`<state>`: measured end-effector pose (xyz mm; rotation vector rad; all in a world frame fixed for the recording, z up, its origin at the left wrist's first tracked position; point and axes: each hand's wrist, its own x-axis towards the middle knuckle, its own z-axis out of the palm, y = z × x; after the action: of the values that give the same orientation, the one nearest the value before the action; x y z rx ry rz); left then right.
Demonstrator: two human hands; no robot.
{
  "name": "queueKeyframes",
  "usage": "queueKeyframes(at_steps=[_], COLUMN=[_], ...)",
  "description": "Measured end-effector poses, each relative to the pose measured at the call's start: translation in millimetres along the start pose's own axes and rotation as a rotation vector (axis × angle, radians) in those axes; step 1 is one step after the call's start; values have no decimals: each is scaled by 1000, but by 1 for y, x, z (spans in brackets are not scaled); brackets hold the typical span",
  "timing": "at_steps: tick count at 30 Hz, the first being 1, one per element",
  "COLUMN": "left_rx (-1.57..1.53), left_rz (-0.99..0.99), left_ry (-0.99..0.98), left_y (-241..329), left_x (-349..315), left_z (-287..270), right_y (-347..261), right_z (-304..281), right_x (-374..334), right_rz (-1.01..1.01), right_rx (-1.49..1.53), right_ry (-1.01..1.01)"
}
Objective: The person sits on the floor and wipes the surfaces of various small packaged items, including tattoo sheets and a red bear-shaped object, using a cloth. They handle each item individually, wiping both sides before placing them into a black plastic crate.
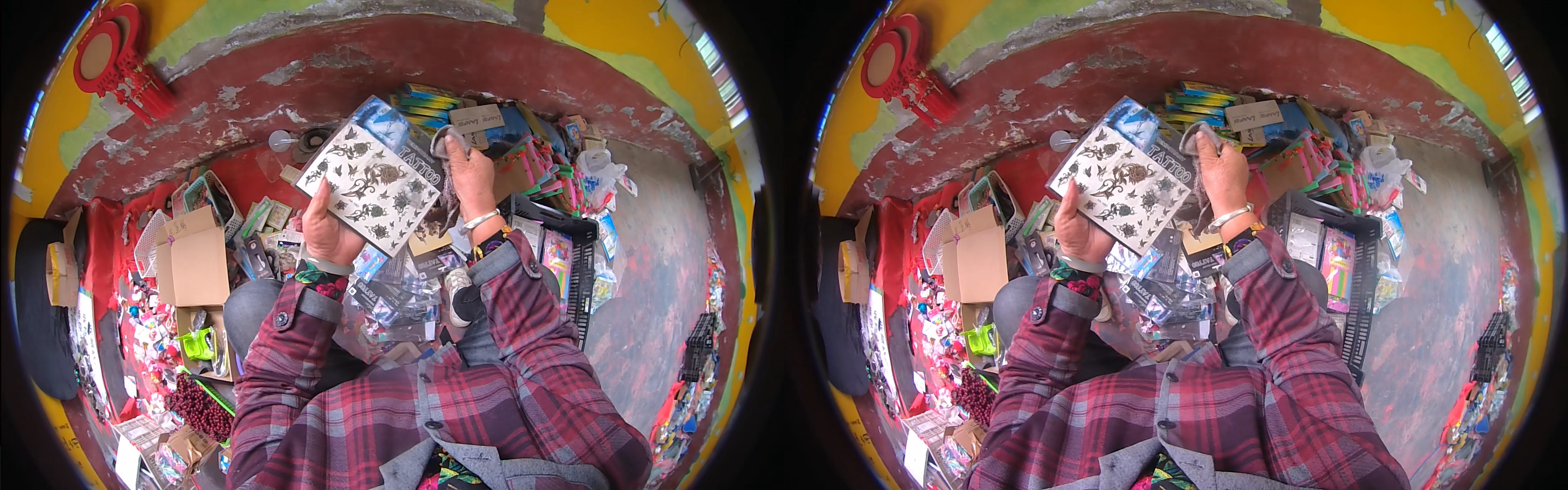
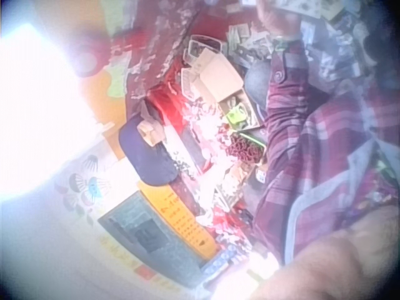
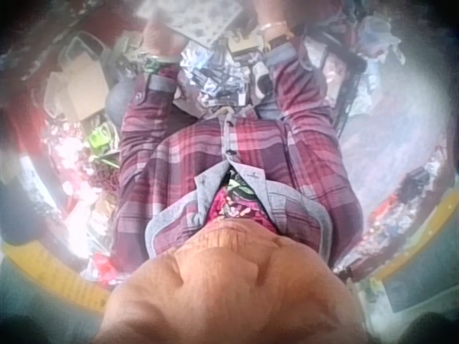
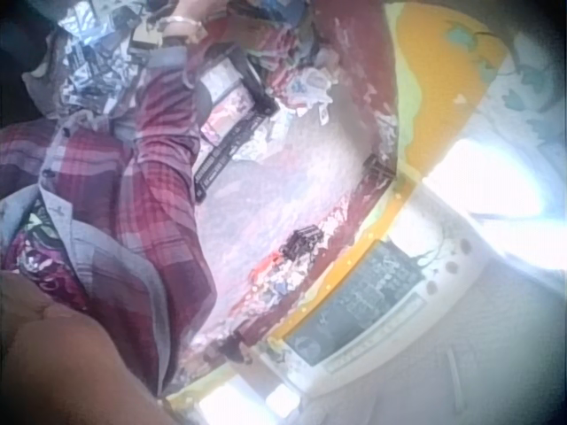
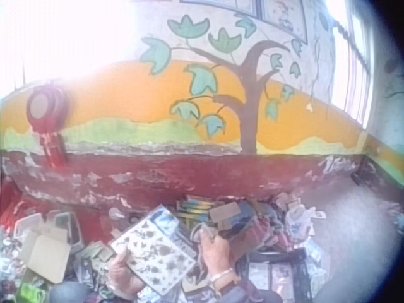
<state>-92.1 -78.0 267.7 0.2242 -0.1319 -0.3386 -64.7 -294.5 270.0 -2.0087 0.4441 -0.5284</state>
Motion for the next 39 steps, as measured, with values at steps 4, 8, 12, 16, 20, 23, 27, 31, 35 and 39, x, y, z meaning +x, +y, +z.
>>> queueKeyframes(at_steps=[4, 8, 12, 16, 20, 23, 27, 31, 35, 39], left_rx=[31, 107, 173, 216, 171, 142, -3, -30, -88, -252], left_rz=[-33, -57, -25, -9, -47, -108, -177, -165, -157, -199], left_ry=[52, 92, 76, 121, 128, 52, 17, 44, -3, -261], left_y=[5, 3, 4, 11, 12, 5, -10, -15, -13, -12], left_x=[4, 6, 6, 6, 8, 5, 4, 2, -1, 2], left_z=[-6, -10, -6, -8, -14, -6, 6, 9, 13, -12], right_y=[-5, -14, -8, -23, -23, -44, -23, -27, -39, -47], right_z=[-22, -27, -46, -65, -59, -39, 1, 17, 19, 25], right_x=[11, 8, 19, 19, 18, -6, -24, -46, -61, -88], right_rz=[37, -148, -271, -321, -136, 61, -286, -706, -844, -954], right_rx=[250, 582, 421, 337, 649, 982, 373, -109, -63, -59], right_ry=[94, -37, 93, 165, 37, -203, -239, -141, -220, -400])
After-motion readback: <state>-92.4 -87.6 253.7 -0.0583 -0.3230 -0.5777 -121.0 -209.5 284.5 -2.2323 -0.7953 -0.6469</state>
